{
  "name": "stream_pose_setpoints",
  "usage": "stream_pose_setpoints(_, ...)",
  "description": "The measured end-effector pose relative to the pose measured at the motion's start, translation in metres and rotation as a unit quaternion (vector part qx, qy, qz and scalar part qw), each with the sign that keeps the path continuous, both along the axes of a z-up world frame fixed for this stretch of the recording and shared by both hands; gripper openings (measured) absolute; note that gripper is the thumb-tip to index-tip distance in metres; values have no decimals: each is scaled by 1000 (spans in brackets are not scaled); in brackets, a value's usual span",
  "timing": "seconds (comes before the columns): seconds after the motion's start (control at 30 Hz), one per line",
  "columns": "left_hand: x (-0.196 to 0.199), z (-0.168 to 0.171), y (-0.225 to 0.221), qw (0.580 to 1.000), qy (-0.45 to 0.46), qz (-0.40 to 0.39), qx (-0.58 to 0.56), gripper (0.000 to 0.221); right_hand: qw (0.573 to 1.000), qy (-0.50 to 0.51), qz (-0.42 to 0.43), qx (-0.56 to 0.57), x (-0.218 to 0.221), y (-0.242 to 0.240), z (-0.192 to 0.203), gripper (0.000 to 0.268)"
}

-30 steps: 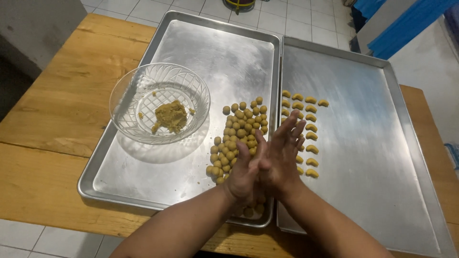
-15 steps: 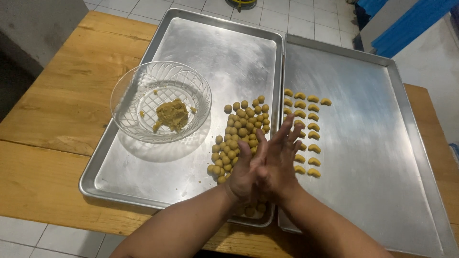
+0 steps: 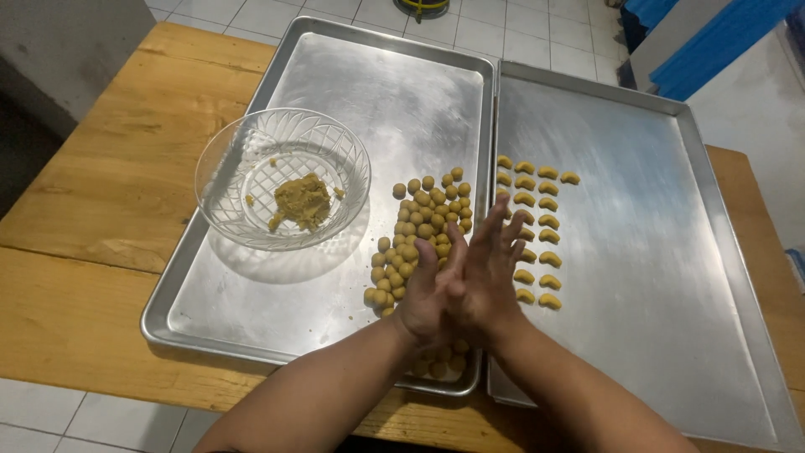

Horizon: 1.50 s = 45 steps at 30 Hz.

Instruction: Shaping pre-portioned dough balls into crescent shapes and arranging them on a baking tray.

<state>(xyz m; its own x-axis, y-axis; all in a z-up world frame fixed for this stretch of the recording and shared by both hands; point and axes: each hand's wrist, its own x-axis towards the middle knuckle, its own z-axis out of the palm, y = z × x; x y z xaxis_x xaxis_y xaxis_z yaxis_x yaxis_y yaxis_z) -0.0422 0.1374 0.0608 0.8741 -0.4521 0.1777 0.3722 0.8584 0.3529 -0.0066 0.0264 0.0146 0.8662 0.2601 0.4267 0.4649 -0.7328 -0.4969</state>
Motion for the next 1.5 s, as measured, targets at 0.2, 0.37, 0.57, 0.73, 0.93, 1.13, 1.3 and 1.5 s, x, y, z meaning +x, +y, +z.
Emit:
stream_pose_setpoints(0.2, 0, 6, -1, 1000, 6, 2, 21, 91, 997, -51, 26, -58, 8, -8, -35, 109)
stream_pose_setpoints(0.37, 7, -3, -11, 999, 24, -10, 19, 90, 996, 76, -49, 1, 10, -16, 32, 104)
stream_pose_setpoints(0.57, 27, -3, -20, 998, 11, -66, 3, 88, 1000, 24, 12, -13, -4, -17, 19, 112)
stream_pose_setpoints(0.73, 47, -19, -38, 989, 49, -127, -49, 96, 995, 39, -79, -48, 23, -47, 26, 121)
stream_pose_setpoints(0.93, 73, -58, -48, 980, 141, -138, -42, 98, 993, -79, -3, 91, 18, -96, 30, 75)
stream_pose_setpoints(1.13, 66, -45, -63, 981, 170, -90, -19, 91, 985, -89, 41, 143, -2, -93, 20, 48)
stream_pose_setpoints(1.3, 66, -48, -80, 991, 75, -59, 94, 101, 982, -75, 45, 169, -10, -95, 41, 21)
stream_pose_setpoints(1.5, 67, 14, -76, 920, -19, -29, 390, 107, 991, -68, 97, 57, -15, -118, 33, 24)
